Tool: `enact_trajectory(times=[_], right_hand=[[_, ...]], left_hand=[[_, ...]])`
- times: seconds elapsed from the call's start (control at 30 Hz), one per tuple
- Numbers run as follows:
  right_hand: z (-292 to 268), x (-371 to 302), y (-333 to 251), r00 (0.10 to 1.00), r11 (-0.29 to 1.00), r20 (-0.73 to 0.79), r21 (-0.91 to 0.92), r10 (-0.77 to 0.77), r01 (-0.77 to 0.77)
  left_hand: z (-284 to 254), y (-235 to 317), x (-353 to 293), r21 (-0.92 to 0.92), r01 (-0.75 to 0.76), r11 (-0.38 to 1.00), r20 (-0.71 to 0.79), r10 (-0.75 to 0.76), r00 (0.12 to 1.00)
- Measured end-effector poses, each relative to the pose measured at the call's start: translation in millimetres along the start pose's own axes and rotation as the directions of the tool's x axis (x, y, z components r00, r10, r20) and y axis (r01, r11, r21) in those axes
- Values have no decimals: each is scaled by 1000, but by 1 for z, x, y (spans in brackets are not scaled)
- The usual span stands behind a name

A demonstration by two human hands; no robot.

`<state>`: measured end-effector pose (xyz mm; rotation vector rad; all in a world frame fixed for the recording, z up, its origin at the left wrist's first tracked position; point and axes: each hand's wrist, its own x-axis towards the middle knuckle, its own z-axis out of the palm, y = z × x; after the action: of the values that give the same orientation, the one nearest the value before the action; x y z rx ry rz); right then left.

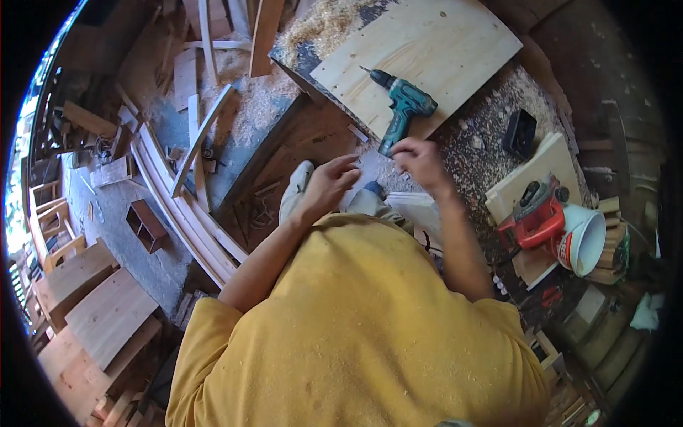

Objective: Applying glue and using a power drill to assemble wooden boards.

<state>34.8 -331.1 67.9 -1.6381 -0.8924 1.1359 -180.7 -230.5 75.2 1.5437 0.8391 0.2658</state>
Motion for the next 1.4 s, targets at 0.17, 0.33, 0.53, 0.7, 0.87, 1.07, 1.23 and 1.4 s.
enact_trajectory(times=[0.17, 0.33, 0.53, 0.7, 0.87, 1.07, 1.23, 1.4], right_hand=[[58, -32, 24, 990, 948, 32, 286, 138, -141], [71, -24, 44, 971, 957, 123, 180, 206, -226], [20, 58, 79, 697, 886, -707, -242, 119, -396], [27, 98, 77, 619, 758, -725, -210, 304, -618], [-8, 80, 27, 659, 758, -389, 445, 644, -477], [35, -33, -15, 783, 816, -587, 544, 205, 194], [47, -104, -19, 901, 599, -399, 768, 171, 227], [65, -154, 0, 858, 718, -493, 648, 143, 253]], left_hand=[[18, -5, 0, -28, 144, 989, 204, -136, 969], [-18, -32, 9, 154, 106, 982, 392, -159, 906], [-92, -92, 17, -127, 299, 946, 256, -261, 931], [-152, -124, 18, -348, 556, 755, 298, -473, 829], [-178, -134, 26, -382, 619, 687, 427, -463, 777], [-137, -99, 46, -478, 655, 585, 503, -428, 751], [-55, -52, 52, -636, 611, 471, 526, -314, 790], [16, -11, 38, -731, 580, 359, 497, -302, 813]])
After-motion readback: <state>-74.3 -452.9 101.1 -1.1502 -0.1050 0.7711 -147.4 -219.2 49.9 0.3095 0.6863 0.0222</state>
